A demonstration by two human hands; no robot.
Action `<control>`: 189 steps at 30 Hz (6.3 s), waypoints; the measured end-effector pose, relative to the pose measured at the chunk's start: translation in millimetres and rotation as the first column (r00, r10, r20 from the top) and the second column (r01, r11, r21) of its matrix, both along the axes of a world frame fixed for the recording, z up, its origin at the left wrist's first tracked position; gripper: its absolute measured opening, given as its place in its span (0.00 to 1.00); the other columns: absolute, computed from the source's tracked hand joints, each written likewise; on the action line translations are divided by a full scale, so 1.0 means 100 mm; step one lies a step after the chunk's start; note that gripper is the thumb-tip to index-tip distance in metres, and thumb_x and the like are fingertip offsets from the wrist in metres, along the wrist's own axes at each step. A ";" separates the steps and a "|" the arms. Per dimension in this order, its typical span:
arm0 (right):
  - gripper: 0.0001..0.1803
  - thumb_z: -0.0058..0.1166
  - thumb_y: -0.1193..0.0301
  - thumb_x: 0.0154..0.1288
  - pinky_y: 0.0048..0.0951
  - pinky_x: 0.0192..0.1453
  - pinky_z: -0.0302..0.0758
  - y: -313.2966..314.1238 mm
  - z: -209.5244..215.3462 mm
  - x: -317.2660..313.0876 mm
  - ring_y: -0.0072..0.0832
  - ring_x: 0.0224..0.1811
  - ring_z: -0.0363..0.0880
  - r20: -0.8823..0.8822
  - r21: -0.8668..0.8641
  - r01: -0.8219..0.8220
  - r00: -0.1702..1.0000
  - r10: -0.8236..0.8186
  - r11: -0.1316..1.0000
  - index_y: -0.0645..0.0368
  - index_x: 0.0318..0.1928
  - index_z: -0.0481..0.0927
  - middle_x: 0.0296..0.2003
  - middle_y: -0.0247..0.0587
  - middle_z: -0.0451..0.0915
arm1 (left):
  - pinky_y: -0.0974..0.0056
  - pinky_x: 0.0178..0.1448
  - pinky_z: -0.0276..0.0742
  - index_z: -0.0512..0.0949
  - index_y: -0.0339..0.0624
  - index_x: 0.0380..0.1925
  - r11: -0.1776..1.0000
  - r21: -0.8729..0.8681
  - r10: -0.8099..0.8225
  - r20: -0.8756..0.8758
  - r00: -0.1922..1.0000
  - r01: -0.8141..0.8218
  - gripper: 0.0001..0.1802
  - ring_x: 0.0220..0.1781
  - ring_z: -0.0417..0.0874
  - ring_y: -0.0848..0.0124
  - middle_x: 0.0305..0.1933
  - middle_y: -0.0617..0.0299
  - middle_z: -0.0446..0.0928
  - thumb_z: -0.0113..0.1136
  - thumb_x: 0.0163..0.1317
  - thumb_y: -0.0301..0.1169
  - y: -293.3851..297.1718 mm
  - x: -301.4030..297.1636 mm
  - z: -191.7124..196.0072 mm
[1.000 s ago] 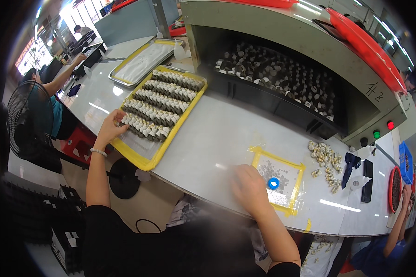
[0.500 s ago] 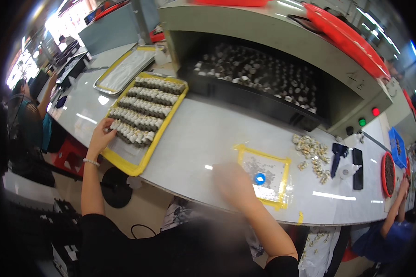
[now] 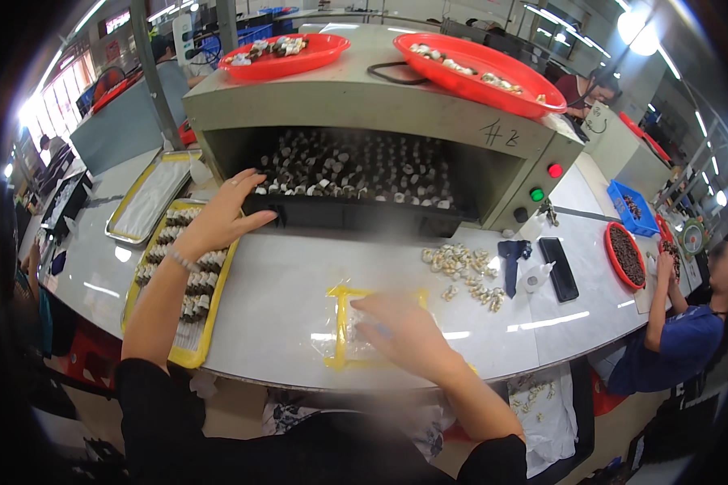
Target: The person assembles small white plastic pieces and gold metal pieces by hand, taking them from a plastic tray and fitting them together.
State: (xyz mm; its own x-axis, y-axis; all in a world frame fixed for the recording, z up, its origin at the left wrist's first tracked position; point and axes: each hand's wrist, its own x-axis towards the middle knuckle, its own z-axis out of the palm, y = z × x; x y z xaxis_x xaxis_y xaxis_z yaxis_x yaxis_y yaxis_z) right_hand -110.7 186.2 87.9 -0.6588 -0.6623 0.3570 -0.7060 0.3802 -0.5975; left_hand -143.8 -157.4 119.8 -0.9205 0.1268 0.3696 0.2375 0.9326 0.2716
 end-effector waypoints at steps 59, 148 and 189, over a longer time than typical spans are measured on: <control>0.44 0.71 0.60 0.44 0.29 0.51 0.73 -1.61 -0.05 -2.33 0.33 0.52 0.76 0.548 0.150 -0.122 0.836 0.020 0.981 0.60 0.63 0.68 0.52 0.49 0.77 | 0.67 0.27 0.68 0.70 0.35 0.59 0.785 0.583 -0.198 0.555 0.808 -0.208 0.41 0.32 0.76 0.71 0.39 0.54 0.77 0.70 0.38 0.23 0.01 -1.36 -0.21; 0.12 0.62 0.76 0.56 0.30 0.38 0.77 0.46 -0.55 0.08 0.34 0.34 0.80 -0.079 0.116 0.068 0.995 -0.059 0.991 0.62 0.43 0.82 0.35 0.42 0.79 | 0.75 0.33 0.66 0.74 0.35 0.53 -0.459 0.823 -0.484 0.085 0.871 -0.335 0.14 0.29 0.70 0.80 0.27 0.67 0.72 0.52 0.69 0.27 1.69 1.31 -1.31; 0.13 0.61 0.77 0.61 0.24 0.46 0.77 0.15 -0.59 0.28 0.25 0.42 0.78 0.543 -0.197 0.059 0.838 0.058 0.979 0.67 0.47 0.81 0.41 0.41 0.78 | 0.66 0.45 0.82 0.76 0.32 0.42 -0.399 0.880 -0.397 0.089 0.913 -0.260 0.11 0.40 0.84 0.69 0.41 0.53 0.81 0.62 0.59 0.18 1.73 1.32 -1.37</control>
State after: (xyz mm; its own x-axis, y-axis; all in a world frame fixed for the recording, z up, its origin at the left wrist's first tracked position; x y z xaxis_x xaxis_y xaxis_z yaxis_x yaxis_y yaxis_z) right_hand -82.2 201.4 29.0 -0.7849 -0.6162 0.0641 -0.2448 0.2134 -0.9458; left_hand -11.4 16.1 -17.6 -0.9896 0.0098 -0.1435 -0.1105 -0.6907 0.7146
